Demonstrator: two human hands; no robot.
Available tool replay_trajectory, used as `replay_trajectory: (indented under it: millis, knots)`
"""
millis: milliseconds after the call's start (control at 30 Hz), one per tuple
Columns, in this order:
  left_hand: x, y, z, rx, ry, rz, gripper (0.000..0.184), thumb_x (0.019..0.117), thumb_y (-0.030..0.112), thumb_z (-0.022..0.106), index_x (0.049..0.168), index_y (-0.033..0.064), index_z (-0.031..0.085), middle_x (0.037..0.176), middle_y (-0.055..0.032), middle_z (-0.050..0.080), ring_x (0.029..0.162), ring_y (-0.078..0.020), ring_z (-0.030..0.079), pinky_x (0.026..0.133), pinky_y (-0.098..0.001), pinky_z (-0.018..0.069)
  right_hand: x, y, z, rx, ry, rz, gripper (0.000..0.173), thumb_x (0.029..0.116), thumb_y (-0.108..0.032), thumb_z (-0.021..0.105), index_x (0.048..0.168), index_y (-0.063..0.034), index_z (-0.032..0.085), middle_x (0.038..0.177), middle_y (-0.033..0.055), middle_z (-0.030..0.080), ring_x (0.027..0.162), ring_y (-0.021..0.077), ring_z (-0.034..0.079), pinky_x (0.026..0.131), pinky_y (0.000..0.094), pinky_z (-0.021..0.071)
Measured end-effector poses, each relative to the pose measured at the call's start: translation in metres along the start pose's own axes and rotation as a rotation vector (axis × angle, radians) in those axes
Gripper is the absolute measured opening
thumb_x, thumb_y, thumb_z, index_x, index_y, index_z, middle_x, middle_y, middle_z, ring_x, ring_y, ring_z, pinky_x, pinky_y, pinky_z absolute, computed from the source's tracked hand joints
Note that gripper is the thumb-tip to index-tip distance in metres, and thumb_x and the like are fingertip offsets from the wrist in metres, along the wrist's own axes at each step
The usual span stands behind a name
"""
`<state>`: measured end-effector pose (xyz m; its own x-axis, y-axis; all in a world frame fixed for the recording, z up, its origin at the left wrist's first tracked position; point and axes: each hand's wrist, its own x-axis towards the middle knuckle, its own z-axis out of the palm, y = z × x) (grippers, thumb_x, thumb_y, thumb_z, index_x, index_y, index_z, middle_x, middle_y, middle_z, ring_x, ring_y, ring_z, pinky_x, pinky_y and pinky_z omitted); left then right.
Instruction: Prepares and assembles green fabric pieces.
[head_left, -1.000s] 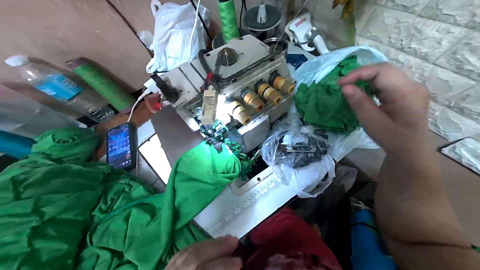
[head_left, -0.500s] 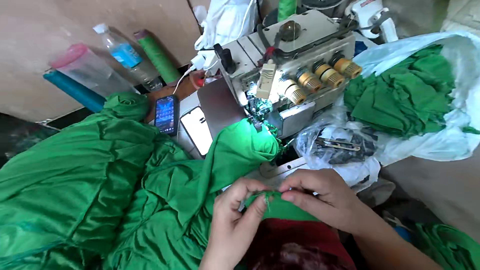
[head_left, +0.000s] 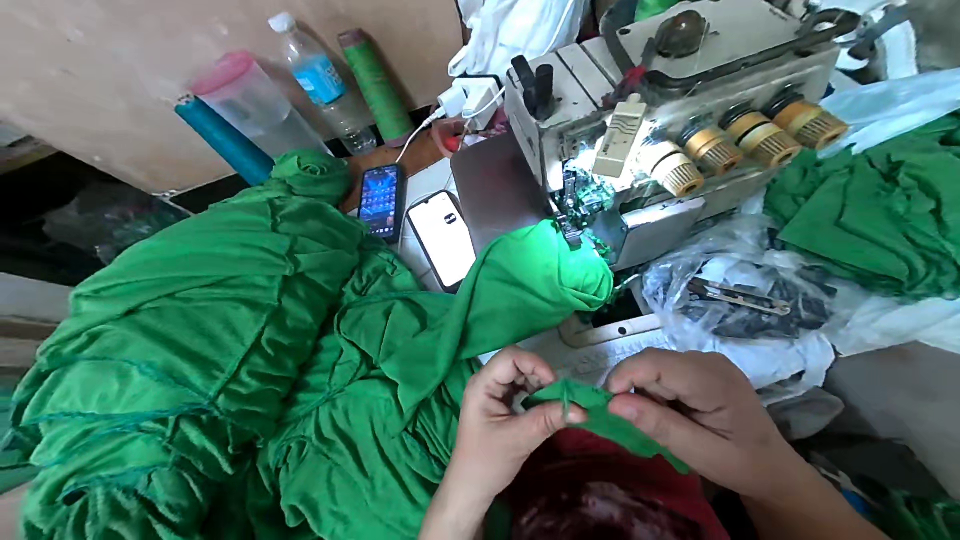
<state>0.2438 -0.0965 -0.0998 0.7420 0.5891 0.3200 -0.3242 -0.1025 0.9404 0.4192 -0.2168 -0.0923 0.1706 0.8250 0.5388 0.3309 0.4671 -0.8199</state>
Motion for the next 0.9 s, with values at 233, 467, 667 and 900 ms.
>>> replay_trajectory:
  millis: [233, 467, 667, 900]
  knots:
    - [-0.004, 0.003, 0.001, -0.066, 0.044, 0.055, 0.02, 0.0964, 0.016, 0.07, 0.116, 0.0148, 0.07, 0.103, 0.0066, 0.076, 0.095, -0.0022, 0.071, 0.087, -0.0218, 0.059, 0.005, 0.008, 0.013, 0.067, -0.01, 0.026, 0.034, 0.1068, -0.036, 0.053, 0.131, -0.0141, 0.064, 0.118, -0.0013, 0.063, 0.083, -0.0073, 0.059, 0.071, 0.0089, 0.0517]
    - [-0.01, 0.006, 0.0, 0.291, -0.05, 0.077, 0.017, 0.1045, 0.022, 0.057, 0.11, 0.0052, 0.058, 0.097, 0.0023, 0.07, 0.096, 0.0016, 0.067, 0.087, -0.0188, 0.0558, 0.002, 0.013, 0.016, 0.089, -0.018, 0.001, 0.019, 0.1013, -0.029, 0.065, 0.097, -0.0113, 0.063, 0.123, -0.0026, 0.065, 0.098, -0.0066, 0.064, 0.078, 0.0081, 0.054]
    - [-0.012, 0.013, -0.018, 0.118, -0.073, 0.161, 0.027, 0.1055, 0.04, 0.054, 0.102, 0.0149, 0.065, 0.11, 0.0037, 0.071, 0.114, -0.007, 0.065, 0.1, -0.0259, 0.0523, -0.002, 0.012, 0.014, 0.173, -0.105, 0.007, 0.024, 0.1014, -0.031, 0.065, 0.098, -0.0087, 0.057, 0.079, -0.003, 0.059, 0.07, -0.0082, 0.056, 0.064, 0.0056, 0.0463]
    - [0.015, 0.022, -0.049, 0.658, 0.093, 0.165, 0.05, 0.1077, 0.052, 0.04, 0.123, 0.0103, 0.063, 0.13, -0.0042, 0.064, 0.131, -0.0132, 0.055, 0.112, -0.0366, 0.0443, -0.002, 0.013, 0.015, 0.131, -0.181, -0.005, 0.023, 0.1054, -0.028, 0.058, 0.103, -0.006, 0.064, 0.083, -0.0021, 0.067, 0.075, -0.0084, 0.06, 0.069, 0.0064, 0.0501]
